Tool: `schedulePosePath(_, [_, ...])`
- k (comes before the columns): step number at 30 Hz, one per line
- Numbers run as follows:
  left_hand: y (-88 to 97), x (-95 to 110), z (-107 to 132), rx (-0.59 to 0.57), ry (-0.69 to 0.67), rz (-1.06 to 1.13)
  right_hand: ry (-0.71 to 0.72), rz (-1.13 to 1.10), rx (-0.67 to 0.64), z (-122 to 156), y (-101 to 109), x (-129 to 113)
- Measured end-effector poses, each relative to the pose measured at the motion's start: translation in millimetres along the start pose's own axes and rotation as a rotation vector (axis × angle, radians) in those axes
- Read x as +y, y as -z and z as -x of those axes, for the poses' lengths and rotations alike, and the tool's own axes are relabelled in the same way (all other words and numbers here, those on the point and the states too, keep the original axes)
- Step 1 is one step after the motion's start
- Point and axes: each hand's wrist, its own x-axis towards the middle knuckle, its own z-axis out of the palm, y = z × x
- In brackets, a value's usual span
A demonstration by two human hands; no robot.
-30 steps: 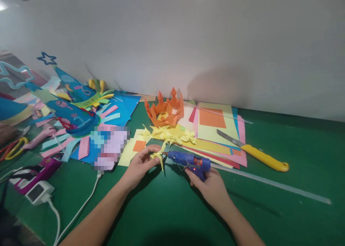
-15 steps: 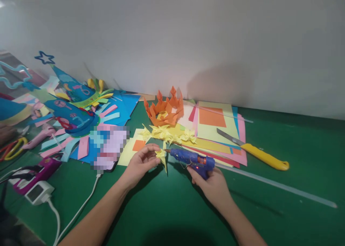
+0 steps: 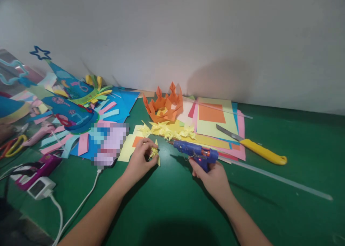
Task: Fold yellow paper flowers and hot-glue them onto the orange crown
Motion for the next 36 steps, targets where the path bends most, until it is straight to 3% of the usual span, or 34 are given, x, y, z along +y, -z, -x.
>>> schedulePosePath(9, [5.5, -3, 1, 0.065, -0.154, -0.423, -0.007, -0.007, 0.017, 0, -1, 3])
schedulePosePath(18, [7.4, -2, 0, 0.038, -0.107, -0.399, 0.004, -0.012, 0.004, 0, -1, 1])
schedulePosePath(21, [7.4, 0, -1, 0.03, -0.094, -0.299, 0.013, 0.009, 0.002, 0, -1, 3])
schedulePosePath(24, [6.2, 3, -2, 0.031, -0.063, -0.062, 0.027, 0.035, 0.02, 1, -2, 4])
schedulePosePath(30, [4.9, 11, 1, -0.029, 0.14, 0.428, 0.096, 0.186, 0.022, 5, -5, 0])
schedulePosePath(36, [4.7, 14, 0, -0.089, 0.208, 0.595, 0.096, 0.226, 0.034, 8, -5, -5])
